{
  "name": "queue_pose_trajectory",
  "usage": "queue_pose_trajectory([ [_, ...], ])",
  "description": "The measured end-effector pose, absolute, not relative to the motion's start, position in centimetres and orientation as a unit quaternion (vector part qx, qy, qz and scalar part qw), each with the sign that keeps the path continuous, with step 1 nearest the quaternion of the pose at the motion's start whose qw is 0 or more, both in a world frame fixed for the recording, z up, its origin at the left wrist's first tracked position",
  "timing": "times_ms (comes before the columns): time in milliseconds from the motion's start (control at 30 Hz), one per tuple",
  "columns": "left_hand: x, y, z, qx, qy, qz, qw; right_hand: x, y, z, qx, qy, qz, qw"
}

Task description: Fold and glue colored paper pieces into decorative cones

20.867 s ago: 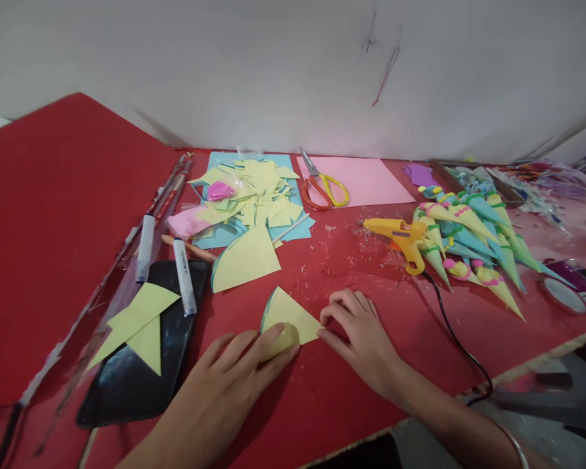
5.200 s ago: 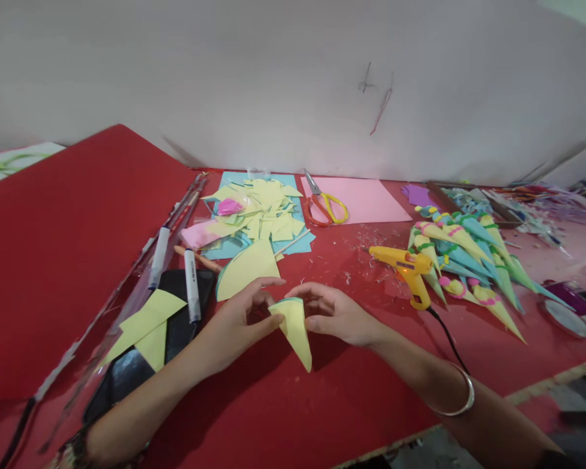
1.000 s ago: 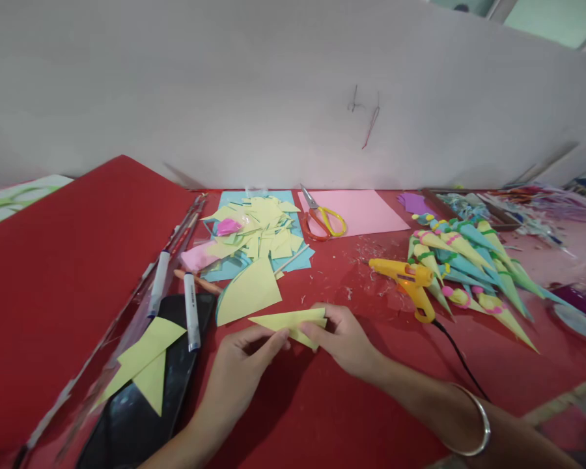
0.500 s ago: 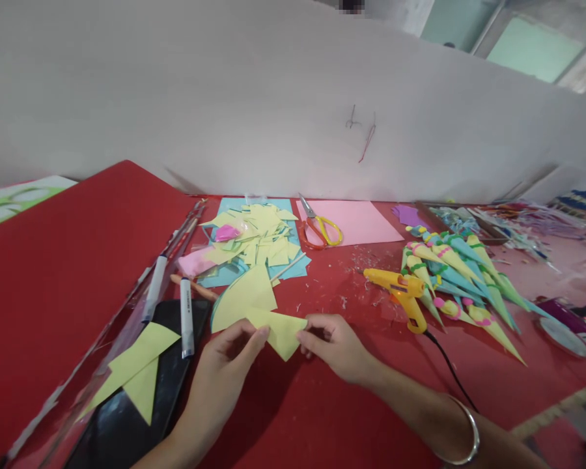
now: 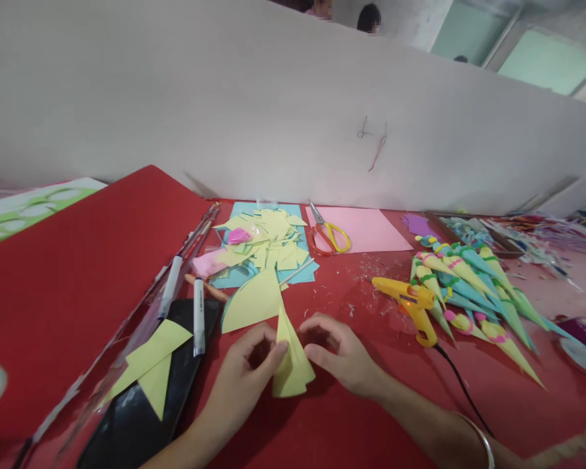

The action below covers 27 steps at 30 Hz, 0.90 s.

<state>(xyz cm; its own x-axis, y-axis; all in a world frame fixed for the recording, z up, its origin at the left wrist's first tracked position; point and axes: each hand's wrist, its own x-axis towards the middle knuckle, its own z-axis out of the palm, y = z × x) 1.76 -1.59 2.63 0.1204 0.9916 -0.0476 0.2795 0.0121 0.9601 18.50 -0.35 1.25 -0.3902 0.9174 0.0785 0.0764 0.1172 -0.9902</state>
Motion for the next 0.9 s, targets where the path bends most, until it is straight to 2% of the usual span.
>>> queue_pose_trajectory([
  [333,2.7,-2.6,2.4,0.638,0.508,0.31,0.488,18.2,-0.6,1.5,-0.399,-0.621,0.572,0.358],
  [900,2.5,-2.8,2.1,0.679,0.507,0.275,0.454,19.4,0.8,1.8,-0.454,-0.541,0.553,0.442],
])
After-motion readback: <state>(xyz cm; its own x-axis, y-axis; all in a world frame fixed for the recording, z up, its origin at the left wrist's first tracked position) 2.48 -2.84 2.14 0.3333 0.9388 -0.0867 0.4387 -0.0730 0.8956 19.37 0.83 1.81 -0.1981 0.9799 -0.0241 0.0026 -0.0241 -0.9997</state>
